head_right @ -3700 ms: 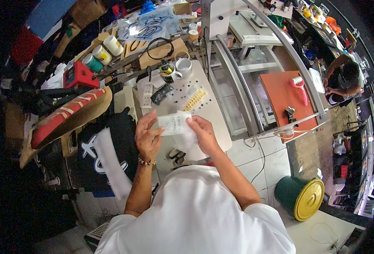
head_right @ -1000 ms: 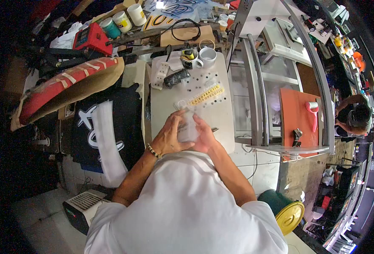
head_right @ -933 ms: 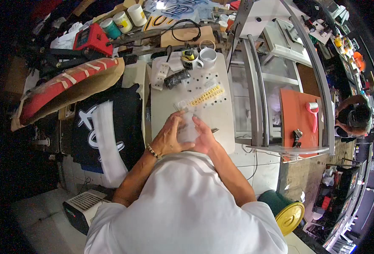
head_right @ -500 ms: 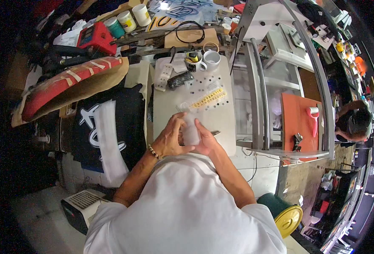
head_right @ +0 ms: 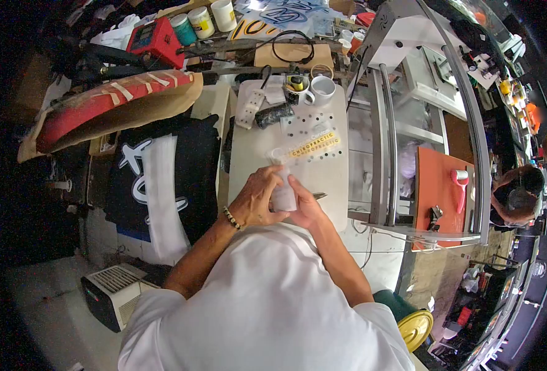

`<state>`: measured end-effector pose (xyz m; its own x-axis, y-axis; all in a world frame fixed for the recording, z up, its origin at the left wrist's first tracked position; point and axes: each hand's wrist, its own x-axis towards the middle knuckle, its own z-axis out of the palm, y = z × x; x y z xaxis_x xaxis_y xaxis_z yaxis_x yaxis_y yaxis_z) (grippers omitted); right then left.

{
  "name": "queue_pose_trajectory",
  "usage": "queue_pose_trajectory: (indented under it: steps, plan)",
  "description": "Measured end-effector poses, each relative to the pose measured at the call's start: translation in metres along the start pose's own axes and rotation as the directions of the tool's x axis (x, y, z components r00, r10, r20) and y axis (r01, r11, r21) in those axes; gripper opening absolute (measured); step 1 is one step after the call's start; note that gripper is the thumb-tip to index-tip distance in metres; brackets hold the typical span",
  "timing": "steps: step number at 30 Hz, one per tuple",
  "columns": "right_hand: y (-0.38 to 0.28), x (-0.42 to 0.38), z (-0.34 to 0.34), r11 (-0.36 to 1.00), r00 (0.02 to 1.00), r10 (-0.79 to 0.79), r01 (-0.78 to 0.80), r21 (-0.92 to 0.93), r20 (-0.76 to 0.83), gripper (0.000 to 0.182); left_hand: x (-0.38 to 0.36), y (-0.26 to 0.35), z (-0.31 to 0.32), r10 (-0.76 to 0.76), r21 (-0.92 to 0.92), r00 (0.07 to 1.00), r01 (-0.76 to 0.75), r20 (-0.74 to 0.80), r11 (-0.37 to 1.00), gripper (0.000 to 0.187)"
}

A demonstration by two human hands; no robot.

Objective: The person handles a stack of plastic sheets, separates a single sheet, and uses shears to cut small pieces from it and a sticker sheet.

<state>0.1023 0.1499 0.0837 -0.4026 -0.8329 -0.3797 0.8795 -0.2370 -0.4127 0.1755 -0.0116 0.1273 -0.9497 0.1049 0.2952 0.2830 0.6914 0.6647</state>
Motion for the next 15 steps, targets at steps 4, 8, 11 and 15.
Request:
queue_pose_trajectory:
  steps: [4,8,11,15]
  plan:
    - [0.003,-0.001,-0.011,0.997,0.994,0.078,-0.079,0.017,0.075,0.051,-0.012,-0.005,0.005,0.01,-0.074,1.0,-0.01,-0.004,0.997,0.066]
    - [0.01,-0.005,-0.02,0.984,0.978,0.177,-0.178,-0.002,0.107,0.054,-0.024,-0.014,0.019,-0.262,-0.377,0.963,0.219,-0.068,0.9,0.058]
    - [0.012,-0.013,-0.009,0.977,0.974,0.211,-0.207,-0.052,0.085,0.054,-0.028,-0.025,0.019,-0.483,-0.387,0.859,0.51,0.172,0.769,0.04]
    - [0.035,-0.007,-0.048,0.797,0.969,-0.039,-0.118,-0.593,-0.246,0.046,-0.026,-0.036,0.026,-0.573,-0.356,0.795,0.603,0.199,0.714,0.024]
